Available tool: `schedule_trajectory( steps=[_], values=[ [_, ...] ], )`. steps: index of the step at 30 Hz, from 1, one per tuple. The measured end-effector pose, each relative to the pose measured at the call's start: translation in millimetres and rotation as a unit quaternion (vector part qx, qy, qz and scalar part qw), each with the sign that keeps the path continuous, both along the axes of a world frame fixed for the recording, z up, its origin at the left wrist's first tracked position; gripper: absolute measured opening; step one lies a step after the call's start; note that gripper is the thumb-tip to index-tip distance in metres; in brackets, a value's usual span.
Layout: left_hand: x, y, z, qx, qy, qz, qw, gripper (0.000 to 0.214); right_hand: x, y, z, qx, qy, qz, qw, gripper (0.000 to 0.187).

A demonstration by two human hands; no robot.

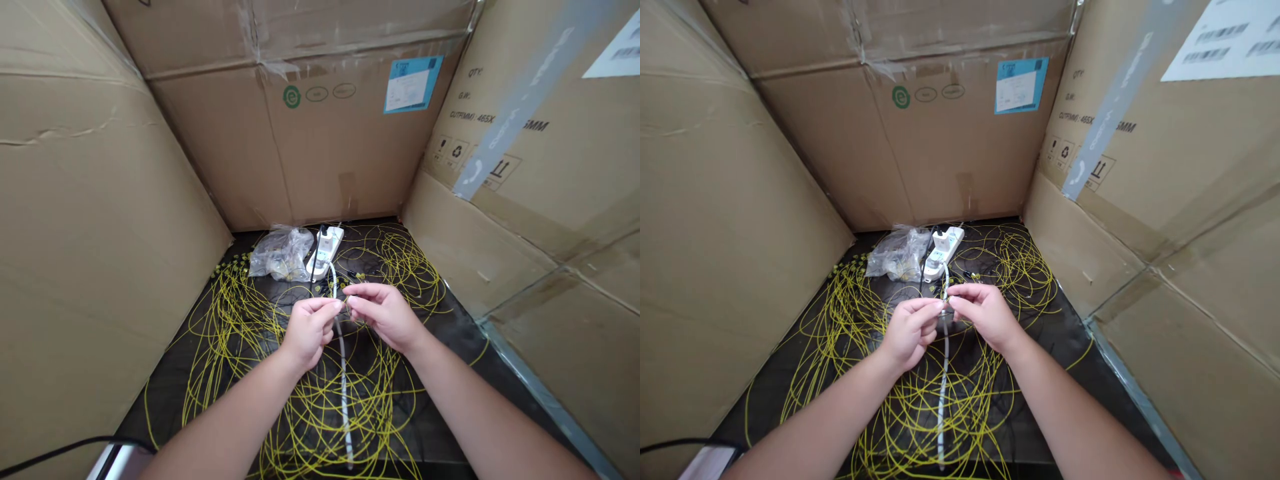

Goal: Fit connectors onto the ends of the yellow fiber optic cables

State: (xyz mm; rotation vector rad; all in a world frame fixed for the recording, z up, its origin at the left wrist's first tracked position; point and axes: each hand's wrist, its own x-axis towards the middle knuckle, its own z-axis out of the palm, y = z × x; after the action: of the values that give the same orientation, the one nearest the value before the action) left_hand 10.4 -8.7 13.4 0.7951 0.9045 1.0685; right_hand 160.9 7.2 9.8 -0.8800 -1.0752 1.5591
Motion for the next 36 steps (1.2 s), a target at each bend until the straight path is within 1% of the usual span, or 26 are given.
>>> schedule_trajectory(
  steps=[2, 4, 9, 11, 13, 17, 19, 21, 23, 25, 27, 29, 36],
  values=[
    [-0.3, 0.6, -0.4, -0.003, 0.002, 0.002, 1.000, 0.019, -1.3, -0.3, -2.3, 0.043, -0.041, -0.019, 0.998, 0.024],
    [-0.3, 0.9, -0.7, -0.002, 0.003, 0.005, 1.000, 0.018, -1.8, -0.3, -3.2, 0.054, -0.048, -0.019, 0.997, 0.026],
    [-0.6, 0.7, -1.4, 0.000, 0.001, 0.004, 1.000, 0.018, -0.9, -0.3, -0.6, -0.001, 0.025, 0.011, 1.000, 0.031],
    [-0.6, 0.9, -1.5, -0.001, 0.001, 0.005, 1.000, 0.018, -0.7, 0.1, -0.1, -0.014, 0.030, 0.012, 0.999, 0.030],
    [-0.6, 1.3, -1.4, -0.001, 0.001, 0.005, 1.000, 0.018, -0.7, 0.5, -0.3, -0.001, 0.007, 0.008, 1.000, 0.029],
    [-0.4, 2.0, -0.6, 0.001, 0.005, 0.007, 1.000, 0.018, -2.3, -0.3, -0.9, 0.068, -0.098, -0.010, 0.993, 0.027],
    [-0.4, 1.9, -0.2, 0.001, 0.004, 0.010, 1.000, 0.018, -3.8, -2.0, -0.9, 0.104, -0.146, -0.041, 0.983, 0.025],
    [-0.5, 1.8, -0.2, 0.001, 0.000, 0.013, 1.000, 0.019, -5.3, -4.0, -1.2, 0.158, -0.192, -0.083, 0.965, 0.021],
    [-0.7, 1.9, -0.7, 0.004, -0.003, 0.016, 1.000, 0.020, -6.3, -5.7, -1.9, 0.232, -0.244, -0.112, 0.935, 0.017],
    [-0.8, 2.2, -1.4, 0.005, -0.006, 0.017, 1.000, 0.020, -6.8, -6.6, -3.0, 0.298, -0.286, -0.122, 0.902, 0.017],
    [-0.9, 2.6, -2.2, 0.005, -0.008, 0.017, 1.000, 0.021, -6.9, -6.7, -4.3, 0.336, -0.307, -0.128, 0.881, 0.018],
    [-0.9, 2.7, -2.7, 0.003, -0.008, 0.015, 1.000, 0.022, -6.8, -6.4, -5.4, 0.348, -0.310, -0.131, 0.875, 0.019],
    [0.7, 1.1, -2.3, 0.010, 0.001, 0.003, 1.000, 0.023, -7.1, -6.5, -7.6, 0.362, -0.292, -0.134, 0.875, 0.021]
  ],
)
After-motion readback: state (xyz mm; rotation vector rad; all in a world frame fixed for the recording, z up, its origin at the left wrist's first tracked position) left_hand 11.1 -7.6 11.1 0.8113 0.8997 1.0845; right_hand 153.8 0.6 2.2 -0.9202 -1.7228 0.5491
